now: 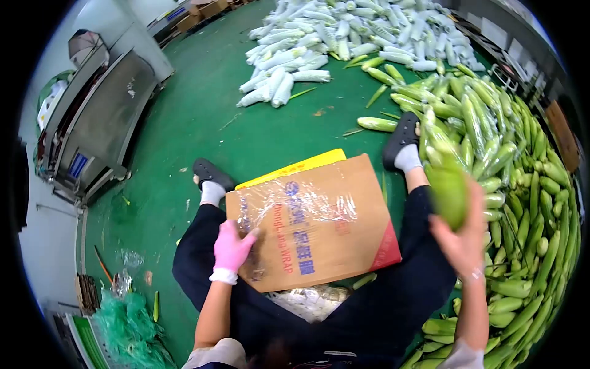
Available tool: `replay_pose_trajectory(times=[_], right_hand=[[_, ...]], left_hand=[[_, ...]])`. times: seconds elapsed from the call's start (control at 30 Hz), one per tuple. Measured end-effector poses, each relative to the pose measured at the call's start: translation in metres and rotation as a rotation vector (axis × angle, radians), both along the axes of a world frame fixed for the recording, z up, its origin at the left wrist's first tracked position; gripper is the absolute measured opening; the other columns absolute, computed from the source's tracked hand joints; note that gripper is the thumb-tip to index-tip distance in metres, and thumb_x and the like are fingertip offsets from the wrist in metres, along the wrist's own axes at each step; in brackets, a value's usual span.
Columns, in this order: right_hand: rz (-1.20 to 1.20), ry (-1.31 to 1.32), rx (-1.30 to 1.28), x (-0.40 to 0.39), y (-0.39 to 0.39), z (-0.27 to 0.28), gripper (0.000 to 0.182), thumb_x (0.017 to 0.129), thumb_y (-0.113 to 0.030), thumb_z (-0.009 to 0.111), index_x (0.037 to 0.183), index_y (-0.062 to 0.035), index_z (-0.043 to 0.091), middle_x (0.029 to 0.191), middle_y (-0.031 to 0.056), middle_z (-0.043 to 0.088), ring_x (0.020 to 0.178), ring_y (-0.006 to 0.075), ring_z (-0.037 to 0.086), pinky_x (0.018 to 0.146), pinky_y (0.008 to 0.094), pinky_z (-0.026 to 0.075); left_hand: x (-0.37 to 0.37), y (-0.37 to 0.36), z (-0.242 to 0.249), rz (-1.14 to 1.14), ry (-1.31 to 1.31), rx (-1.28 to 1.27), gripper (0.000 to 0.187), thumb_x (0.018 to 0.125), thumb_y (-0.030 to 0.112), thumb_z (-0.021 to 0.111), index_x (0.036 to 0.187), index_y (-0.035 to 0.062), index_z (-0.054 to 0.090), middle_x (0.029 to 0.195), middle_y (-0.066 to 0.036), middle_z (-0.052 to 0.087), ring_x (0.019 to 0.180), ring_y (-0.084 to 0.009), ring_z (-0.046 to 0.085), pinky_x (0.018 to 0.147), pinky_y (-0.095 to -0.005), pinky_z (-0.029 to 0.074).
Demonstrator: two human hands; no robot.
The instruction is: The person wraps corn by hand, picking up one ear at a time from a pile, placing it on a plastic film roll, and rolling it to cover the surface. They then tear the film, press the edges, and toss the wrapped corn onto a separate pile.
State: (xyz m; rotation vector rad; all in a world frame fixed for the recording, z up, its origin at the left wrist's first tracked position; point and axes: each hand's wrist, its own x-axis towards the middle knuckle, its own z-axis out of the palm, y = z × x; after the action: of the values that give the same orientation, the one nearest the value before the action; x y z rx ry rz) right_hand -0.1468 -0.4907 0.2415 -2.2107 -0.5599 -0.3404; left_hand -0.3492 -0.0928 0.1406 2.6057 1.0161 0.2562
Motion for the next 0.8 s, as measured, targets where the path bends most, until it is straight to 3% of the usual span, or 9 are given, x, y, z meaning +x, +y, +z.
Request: replay_pose_trajectory(times=[0.1, 0.23, 0.33, 0.4, 0.47, 0.6, 0.67, 0.73, 0.8], right_hand=[[0.61, -0.112, -0.132, 0.021, 0.137, -0.017, 0.07, 0.068, -0.011, 0.074, 0.132, -0.0034, 0.047, 0.122, 0.0212, 0.053, 0.116, 0.0407, 0.051, 0.104, 0.0462, 0.04], [0.752, -0.195, -0.299, 0.019, 0.256, -0.093, 0.068, 0.068, -0.012, 0.076, 0.13, -0.0055, 0.051, 0.117, 0.0152, 0.055, 0.112, 0.0339, 0.052, 0.097, 0.0437, 0.044], [0.756, -0.203, -0.337, 0.017, 0.272, -0.123, 0.067, 0.069, -0.014, 0.078, 0.131, -0.0066, 0.053, 0.115, 0.013, 0.055, 0.11, 0.0312, 0.052, 0.097, 0.042, 0.044], [0.911, -0.152, -0.446, 0.016, 0.257, -0.119, 0.067, 0.071, -0.017, 0.078, 0.132, -0.0072, 0.053, 0.115, 0.0125, 0.056, 0.112, 0.031, 0.052, 0.1, 0.0414, 0.043], [0.991, -0.102, -0.431, 0.02, 0.258, -0.118, 0.069, 0.072, -0.021, 0.078, 0.134, -0.0079, 0.053, 0.118, 0.0126, 0.056, 0.114, 0.0314, 0.052, 0.103, 0.0424, 0.041], [1.07, 0.007, -0.486, 0.041, 0.262, -0.111, 0.065, 0.075, -0.025, 0.079, 0.132, -0.0075, 0.054, 0.12, 0.0144, 0.056, 0.117, 0.0313, 0.05, 0.104, 0.0437, 0.038], [0.709, -0.21, -0.261, 0.025, 0.244, -0.101, 0.055, 0.075, -0.027, 0.079, 0.122, -0.0062, 0.057, 0.115, 0.014, 0.056, 0.114, 0.0312, 0.051, 0.099, 0.0441, 0.039], [0.57, -0.16, -0.199, -0.002, 0.21, -0.108, 0.047, 0.074, -0.027, 0.079, 0.11, -0.0058, 0.058, 0.112, 0.0137, 0.055, 0.11, 0.0323, 0.05, 0.094, 0.0458, 0.039], [0.448, -0.143, -0.318, -0.018, 0.174, -0.114, 0.031, 0.077, -0.019, 0.077, 0.102, -0.0067, 0.062, 0.098, 0.0123, 0.057, 0.097, 0.0326, 0.055, 0.086, 0.0441, 0.042]], left_hand=[[0.022, 0.01, -0.023, -0.091, 0.123, 0.124, 0.04, 0.087, 0.042, 0.064, 0.094, 0.0028, 0.059, 0.088, -0.018, 0.065, 0.084, -0.0372, 0.066, 0.072, -0.0483, 0.051], [0.026, 0.035, -0.027, -0.13, 0.169, 0.08, 0.025, 0.091, 0.026, 0.054, 0.088, 0.0031, 0.064, 0.084, -0.021, 0.068, 0.08, -0.0332, 0.068, 0.072, -0.0456, 0.053], [0.01, 0.057, -0.023, -0.074, -0.03, -0.49, 0.021, 0.092, 0.013, 0.048, 0.093, -0.0015, 0.063, 0.085, -0.021, 0.069, 0.082, -0.0265, 0.07, 0.074, -0.0393, 0.056], [0.002, 0.046, 0.009, 0.085, -0.805, -1.291, 0.02, 0.093, 0.008, 0.045, 0.096, -0.0056, 0.06, 0.092, -0.019, 0.069, 0.082, -0.0257, 0.07, 0.073, -0.0367, 0.057], [0.03, 0.02, 0.015, 0.15, -1.012, -1.175, 0.013, 0.095, 0.01, 0.053, 0.094, -0.0017, 0.058, 0.094, -0.017, 0.067, 0.082, -0.0254, 0.067, 0.076, -0.0344, 0.056], [0.08, 0.017, -0.056, -0.283, -0.651, -0.21, 0.033, 0.097, 0.026, 0.061, 0.12, 0.0026, 0.059, 0.111, -0.015, 0.063, 0.104, -0.0272, 0.06, 0.09, -0.0372, 0.047], [0.089, 0.002, -0.02, -0.489, -0.259, 0.258, 0.055, 0.086, 0.039, 0.071, 0.129, 0.0063, 0.057, 0.113, -0.02, 0.061, 0.102, -0.0341, 0.06, 0.092, -0.0416, 0.046], [0.093, 0.014, -0.017, -0.531, -0.149, 0.174, 0.073, 0.077, 0.055, 0.073, 0.132, 0.01, 0.056, 0.119, -0.018, 0.06, 0.108, -0.0364, 0.058, 0.092, -0.0452, 0.044], [0.095, 0.022, -0.003, -0.61, -0.118, 0.121, 0.073, 0.071, 0.045, 0.08, 0.13, 0.0076, 0.056, 0.107, -0.02, 0.062, 0.102, -0.0372, 0.06, 0.09, -0.0458, 0.046]])
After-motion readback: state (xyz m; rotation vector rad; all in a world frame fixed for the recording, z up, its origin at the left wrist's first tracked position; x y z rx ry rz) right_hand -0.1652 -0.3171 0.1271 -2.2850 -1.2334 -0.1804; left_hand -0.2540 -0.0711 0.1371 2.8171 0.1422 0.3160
